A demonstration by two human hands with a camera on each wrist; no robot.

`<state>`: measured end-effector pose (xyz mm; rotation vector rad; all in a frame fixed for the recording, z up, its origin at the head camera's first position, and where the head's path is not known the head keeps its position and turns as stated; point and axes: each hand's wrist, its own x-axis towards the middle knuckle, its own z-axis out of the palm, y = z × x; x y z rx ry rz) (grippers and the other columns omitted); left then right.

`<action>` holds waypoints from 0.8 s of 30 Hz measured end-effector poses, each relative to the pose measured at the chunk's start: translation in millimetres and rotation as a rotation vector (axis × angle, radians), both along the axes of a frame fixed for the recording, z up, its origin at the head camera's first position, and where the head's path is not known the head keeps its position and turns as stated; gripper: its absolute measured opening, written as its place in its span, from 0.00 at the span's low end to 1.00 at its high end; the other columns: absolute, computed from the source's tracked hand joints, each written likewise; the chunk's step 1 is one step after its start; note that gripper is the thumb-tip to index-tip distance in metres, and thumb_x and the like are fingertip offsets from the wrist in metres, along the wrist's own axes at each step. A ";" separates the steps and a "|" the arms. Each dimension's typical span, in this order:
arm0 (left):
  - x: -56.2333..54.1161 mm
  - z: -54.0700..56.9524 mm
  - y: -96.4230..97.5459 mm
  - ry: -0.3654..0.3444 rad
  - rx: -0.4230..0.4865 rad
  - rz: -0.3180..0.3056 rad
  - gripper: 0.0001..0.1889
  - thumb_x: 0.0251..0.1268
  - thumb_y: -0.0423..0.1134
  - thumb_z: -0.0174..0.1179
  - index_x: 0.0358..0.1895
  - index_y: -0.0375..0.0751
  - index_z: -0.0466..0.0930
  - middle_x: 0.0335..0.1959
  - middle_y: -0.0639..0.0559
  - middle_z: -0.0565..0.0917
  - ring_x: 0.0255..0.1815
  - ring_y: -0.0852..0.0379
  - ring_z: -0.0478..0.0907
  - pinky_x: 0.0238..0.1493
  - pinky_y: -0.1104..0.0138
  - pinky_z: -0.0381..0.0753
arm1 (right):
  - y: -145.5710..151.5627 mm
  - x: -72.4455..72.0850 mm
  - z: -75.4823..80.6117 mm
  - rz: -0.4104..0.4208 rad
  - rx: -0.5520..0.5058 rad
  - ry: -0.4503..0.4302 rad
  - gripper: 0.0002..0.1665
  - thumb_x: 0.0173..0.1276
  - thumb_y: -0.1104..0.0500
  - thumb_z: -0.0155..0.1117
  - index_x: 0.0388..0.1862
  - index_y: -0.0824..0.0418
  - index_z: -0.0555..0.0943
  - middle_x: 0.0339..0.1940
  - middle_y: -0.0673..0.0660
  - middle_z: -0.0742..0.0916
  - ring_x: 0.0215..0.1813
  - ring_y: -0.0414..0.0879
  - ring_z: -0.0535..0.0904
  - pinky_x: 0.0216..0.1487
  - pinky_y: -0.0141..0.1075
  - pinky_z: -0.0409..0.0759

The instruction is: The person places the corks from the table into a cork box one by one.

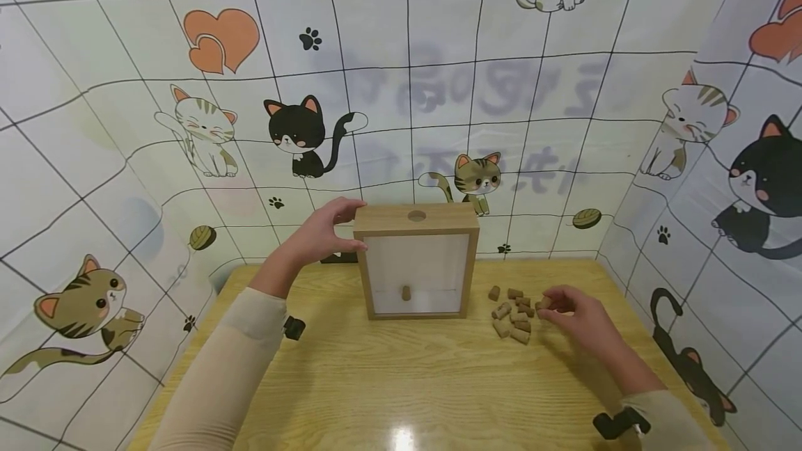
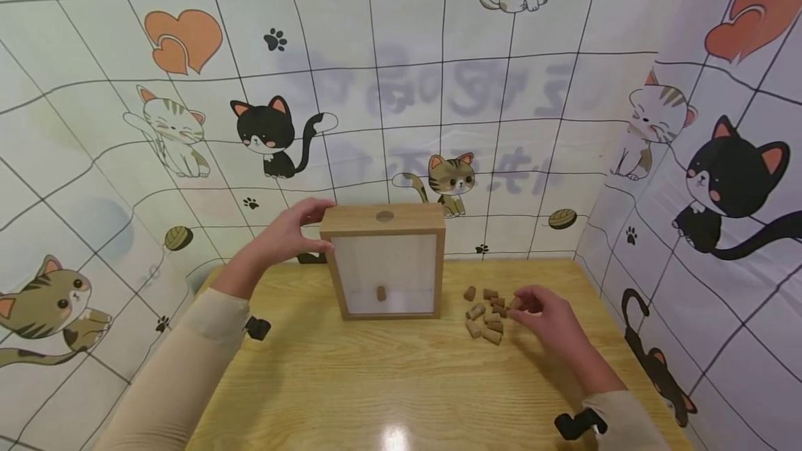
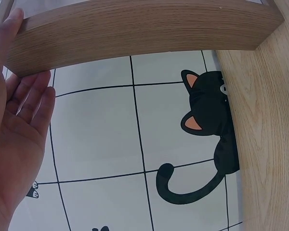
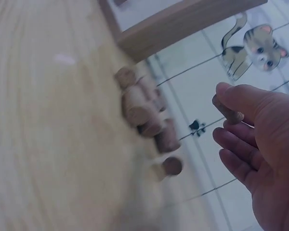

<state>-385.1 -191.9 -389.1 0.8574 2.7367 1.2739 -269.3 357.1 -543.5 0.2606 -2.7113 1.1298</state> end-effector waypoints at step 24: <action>0.6 1.4 -1.0 0.002 0.012 -0.013 0.46 0.62 0.45 0.85 0.82 0.50 0.71 0.77 0.50 0.74 0.80 0.40 0.71 0.82 0.41 0.69 | -46.4 -18.4 91.4 0.080 -0.142 0.164 0.16 0.76 0.61 0.78 0.55 0.62 0.82 0.46 0.57 0.91 0.46 0.34 0.86 0.42 0.30 0.82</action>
